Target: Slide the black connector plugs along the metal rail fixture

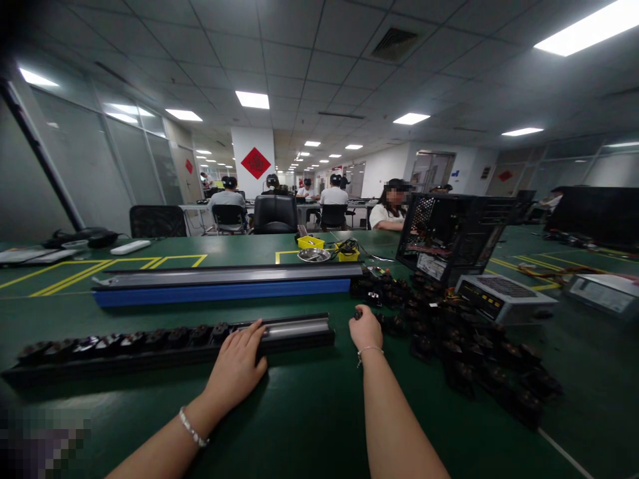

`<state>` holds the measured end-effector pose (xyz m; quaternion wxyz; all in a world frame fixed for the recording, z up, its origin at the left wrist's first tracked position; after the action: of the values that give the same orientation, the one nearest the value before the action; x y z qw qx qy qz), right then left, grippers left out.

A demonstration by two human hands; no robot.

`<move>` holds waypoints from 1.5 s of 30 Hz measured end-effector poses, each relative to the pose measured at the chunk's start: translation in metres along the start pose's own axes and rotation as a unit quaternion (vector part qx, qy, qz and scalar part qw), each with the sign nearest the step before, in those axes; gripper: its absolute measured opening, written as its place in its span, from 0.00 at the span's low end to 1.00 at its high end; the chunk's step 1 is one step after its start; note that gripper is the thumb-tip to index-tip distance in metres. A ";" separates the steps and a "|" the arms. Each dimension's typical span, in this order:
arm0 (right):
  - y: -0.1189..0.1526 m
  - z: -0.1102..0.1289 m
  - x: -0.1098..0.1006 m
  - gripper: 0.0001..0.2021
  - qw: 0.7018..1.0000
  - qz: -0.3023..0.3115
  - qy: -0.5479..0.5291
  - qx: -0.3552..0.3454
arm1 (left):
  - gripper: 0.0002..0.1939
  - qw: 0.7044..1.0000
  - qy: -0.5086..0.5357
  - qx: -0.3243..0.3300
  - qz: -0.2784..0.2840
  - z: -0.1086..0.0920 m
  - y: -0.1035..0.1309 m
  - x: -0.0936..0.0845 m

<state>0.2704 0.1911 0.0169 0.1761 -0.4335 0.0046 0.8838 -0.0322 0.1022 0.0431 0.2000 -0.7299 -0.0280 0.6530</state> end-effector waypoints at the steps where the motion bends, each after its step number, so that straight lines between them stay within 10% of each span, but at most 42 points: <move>1: -0.002 0.000 0.000 0.18 1.000 0.002 0.004 -0.006 | 0.26 1.000 0.001 0.002 -0.001 0.000 0.000 0.000; 14: -0.042 -0.007 -0.003 0.14 0.985 -0.023 0.118 -0.125 | 0.26 1.000 0.020 -0.003 -0.003 0.002 0.000 -0.001; 25: -0.003 0.040 -0.035 0.17 0.965 -0.138 0.102 -0.198 | 0.18 0.996 0.019 0.030 -0.085 -0.001 0.002 -0.040; 33: 0.045 0.084 0.032 0.18 0.970 0.037 -0.026 -0.238 | 0.19 0.969 -0.050 -0.169 -0.171 0.076 0.021 -0.056; 45: 0.048 0.080 0.040 0.19 0.968 0.108 -0.081 -0.212 | 0.19 0.982 -0.039 -0.146 -0.117 0.083 0.011 -0.036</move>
<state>0.1713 0.1715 0.0290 -0.0167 -0.3850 -0.1498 0.9105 -0.1195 0.1027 0.0678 0.1647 -0.7167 -0.2159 0.6423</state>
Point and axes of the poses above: each hand's wrist, its own y-axis away from the middle knuckle, its own x-axis out of the palm, z = x × y, the point moved 10 cm from there along -y, towards the middle knuckle, and after that the axes turned 10 degrees about z, right-handed, at the moved point
